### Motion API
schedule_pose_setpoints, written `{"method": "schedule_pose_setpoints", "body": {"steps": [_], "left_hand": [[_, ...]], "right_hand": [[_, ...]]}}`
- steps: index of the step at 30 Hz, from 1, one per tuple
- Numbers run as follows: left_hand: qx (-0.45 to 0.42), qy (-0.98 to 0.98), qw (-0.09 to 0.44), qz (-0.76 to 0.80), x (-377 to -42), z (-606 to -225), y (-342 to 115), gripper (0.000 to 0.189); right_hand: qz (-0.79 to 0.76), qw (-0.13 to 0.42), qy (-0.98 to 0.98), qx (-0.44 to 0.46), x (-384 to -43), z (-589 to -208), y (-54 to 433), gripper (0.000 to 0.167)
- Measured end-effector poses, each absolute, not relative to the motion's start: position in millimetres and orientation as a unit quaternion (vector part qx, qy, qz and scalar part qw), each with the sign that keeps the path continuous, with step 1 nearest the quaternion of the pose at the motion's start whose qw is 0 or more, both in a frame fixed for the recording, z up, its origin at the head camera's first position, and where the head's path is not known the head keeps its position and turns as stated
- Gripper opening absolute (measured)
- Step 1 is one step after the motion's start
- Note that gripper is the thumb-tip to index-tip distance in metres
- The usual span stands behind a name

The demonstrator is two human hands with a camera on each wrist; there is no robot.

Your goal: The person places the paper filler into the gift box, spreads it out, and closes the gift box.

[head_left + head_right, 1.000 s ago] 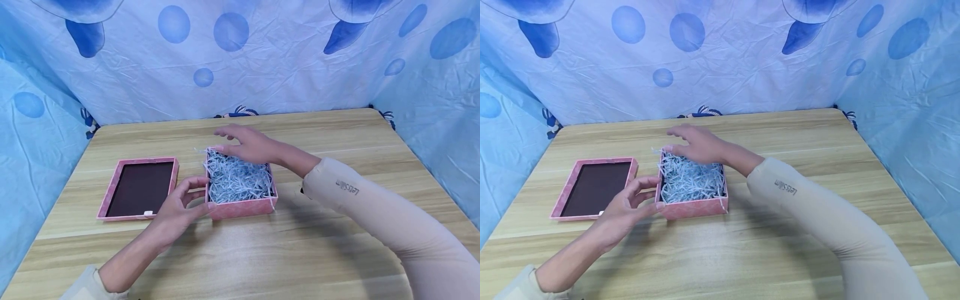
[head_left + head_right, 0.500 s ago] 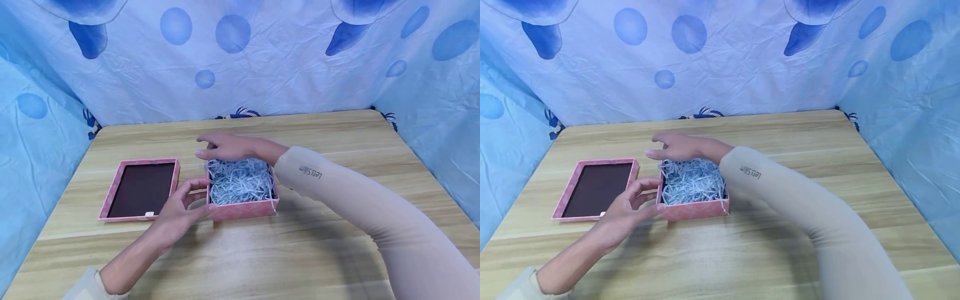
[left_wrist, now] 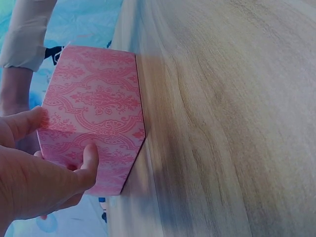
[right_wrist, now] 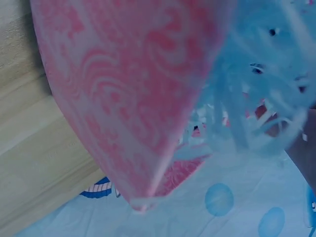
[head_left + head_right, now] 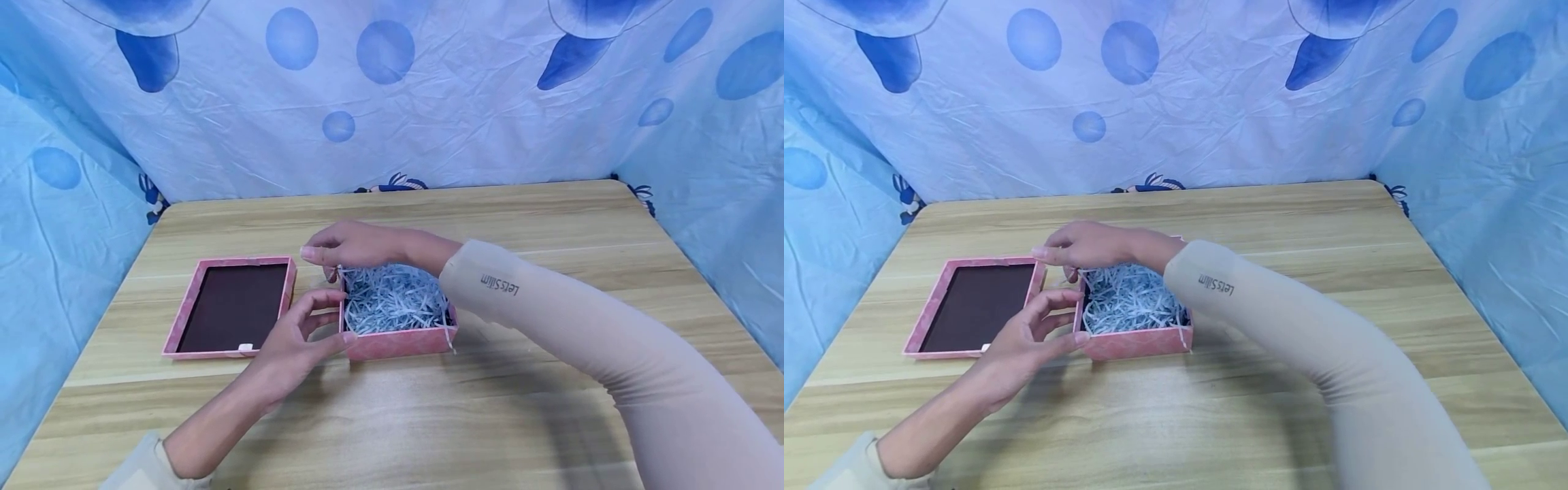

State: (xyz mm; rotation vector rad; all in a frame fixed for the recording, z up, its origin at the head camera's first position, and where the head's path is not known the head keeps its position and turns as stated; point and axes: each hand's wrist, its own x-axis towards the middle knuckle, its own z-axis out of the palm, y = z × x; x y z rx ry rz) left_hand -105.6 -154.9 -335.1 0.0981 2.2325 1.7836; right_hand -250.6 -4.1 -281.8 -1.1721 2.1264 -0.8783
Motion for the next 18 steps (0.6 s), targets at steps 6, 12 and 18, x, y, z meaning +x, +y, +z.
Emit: {"method": "schedule_pose_setpoints", "body": {"steps": [6,12,18], "left_hand": [[0.045,0.766,0.140,0.626,-104,-334,-154,0.059],[0.044,0.765,0.138,0.628,-104,-334,-155,0.058],[0.043,0.768,0.141,0.623,-104,-334,-156,0.059]], "right_hand": [[-0.321,0.248,0.786,-0.467,-240,-277,9,0.038],[-0.299,0.213,0.794,-0.485,-227,-275,26,0.036],[-0.256,0.184,0.817,-0.483,-210,-282,44,0.047]]}}
